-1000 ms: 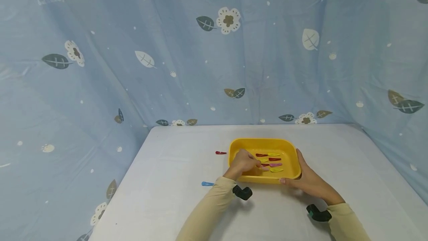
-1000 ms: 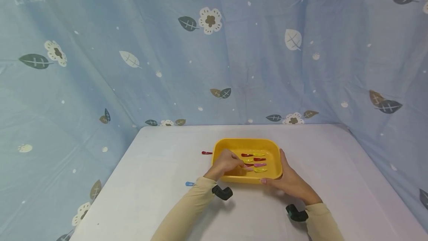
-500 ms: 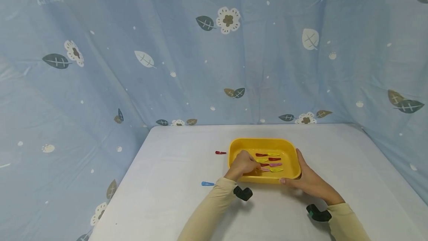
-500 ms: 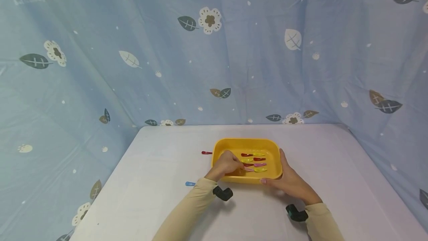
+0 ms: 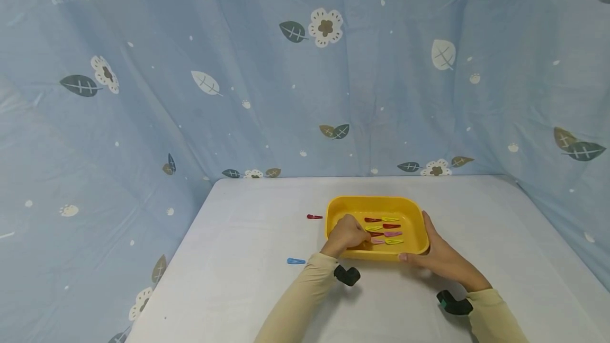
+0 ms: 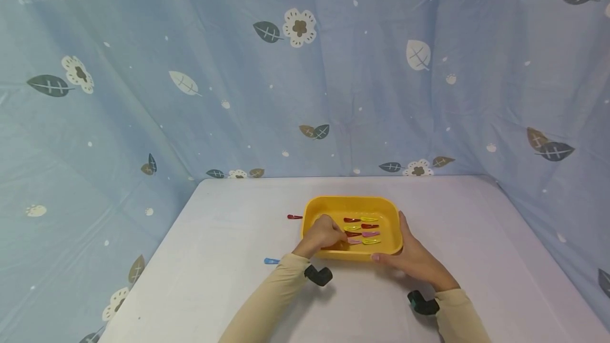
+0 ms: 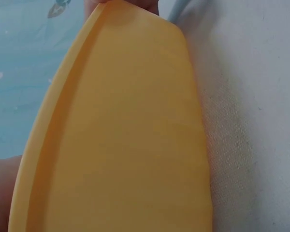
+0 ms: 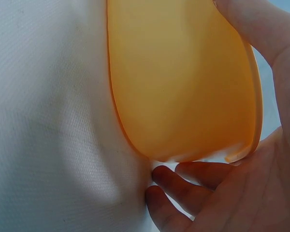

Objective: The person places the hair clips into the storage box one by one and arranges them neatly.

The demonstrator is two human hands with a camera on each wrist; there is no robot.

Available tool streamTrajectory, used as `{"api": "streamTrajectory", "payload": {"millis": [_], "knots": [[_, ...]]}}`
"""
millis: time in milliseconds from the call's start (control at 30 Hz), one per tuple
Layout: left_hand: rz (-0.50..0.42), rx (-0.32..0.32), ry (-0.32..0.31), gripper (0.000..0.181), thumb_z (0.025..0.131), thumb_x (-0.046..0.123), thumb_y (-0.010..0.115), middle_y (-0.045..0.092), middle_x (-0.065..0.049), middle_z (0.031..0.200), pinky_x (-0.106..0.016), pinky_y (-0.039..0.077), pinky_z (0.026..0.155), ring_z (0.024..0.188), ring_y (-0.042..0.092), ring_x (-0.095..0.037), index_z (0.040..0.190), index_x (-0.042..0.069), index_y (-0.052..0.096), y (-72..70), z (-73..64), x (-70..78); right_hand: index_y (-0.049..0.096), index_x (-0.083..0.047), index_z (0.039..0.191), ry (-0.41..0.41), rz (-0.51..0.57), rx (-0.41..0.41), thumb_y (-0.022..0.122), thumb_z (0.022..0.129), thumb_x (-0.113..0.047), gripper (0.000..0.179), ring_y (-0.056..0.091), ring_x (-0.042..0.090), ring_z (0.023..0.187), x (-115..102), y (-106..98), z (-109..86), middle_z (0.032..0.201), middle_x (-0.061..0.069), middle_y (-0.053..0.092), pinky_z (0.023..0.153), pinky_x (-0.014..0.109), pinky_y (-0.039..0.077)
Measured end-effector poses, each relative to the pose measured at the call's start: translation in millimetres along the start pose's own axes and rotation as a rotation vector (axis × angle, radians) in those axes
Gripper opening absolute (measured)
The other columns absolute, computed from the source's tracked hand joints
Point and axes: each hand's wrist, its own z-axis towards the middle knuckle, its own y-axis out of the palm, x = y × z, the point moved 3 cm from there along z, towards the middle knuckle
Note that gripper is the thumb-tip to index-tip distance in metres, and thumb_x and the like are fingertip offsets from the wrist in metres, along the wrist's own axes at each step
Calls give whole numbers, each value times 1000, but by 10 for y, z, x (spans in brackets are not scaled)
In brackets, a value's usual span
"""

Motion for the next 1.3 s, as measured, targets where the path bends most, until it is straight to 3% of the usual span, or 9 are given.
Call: {"api": "streamTrajectory", "payload": {"millis": [533,800,900,1133,1300], "knots": [[60,5,-7,21,83,19,85,65,0,68,-24,30,50,54,46,-13,69,5,78,34,25,-20,-24,-10,162,3,15,-6,81,86,-45,134,29,50,150,13,-7,7,170,31,5,115,75,27],[114,-11,-12,36,85,18,81,38,4,52,-24,26,48,49,39,-12,55,7,65,28,37,-24,-26,-11,161,16,8,-11,81,86,-46,136,24,53,152,11,-6,5,170,32,2,115,75,25],[117,-17,-7,37,85,16,80,35,4,50,-24,25,47,48,37,-12,54,7,63,26,42,-23,-27,-11,161,20,2,-10,81,85,-47,136,23,53,152,8,-8,4,170,32,2,115,75,24],[116,-26,-16,28,85,17,80,48,3,57,-24,30,50,52,43,-13,61,6,69,33,48,-25,-27,-11,161,16,7,-7,82,85,-46,137,23,54,152,9,-5,7,170,32,2,116,75,24],[122,-30,-25,30,85,16,79,46,2,57,-25,30,50,52,43,-14,60,7,67,33,57,-36,-27,-13,161,-12,17,3,82,86,-43,135,27,52,151,12,-3,1,170,32,4,114,75,27]]}}
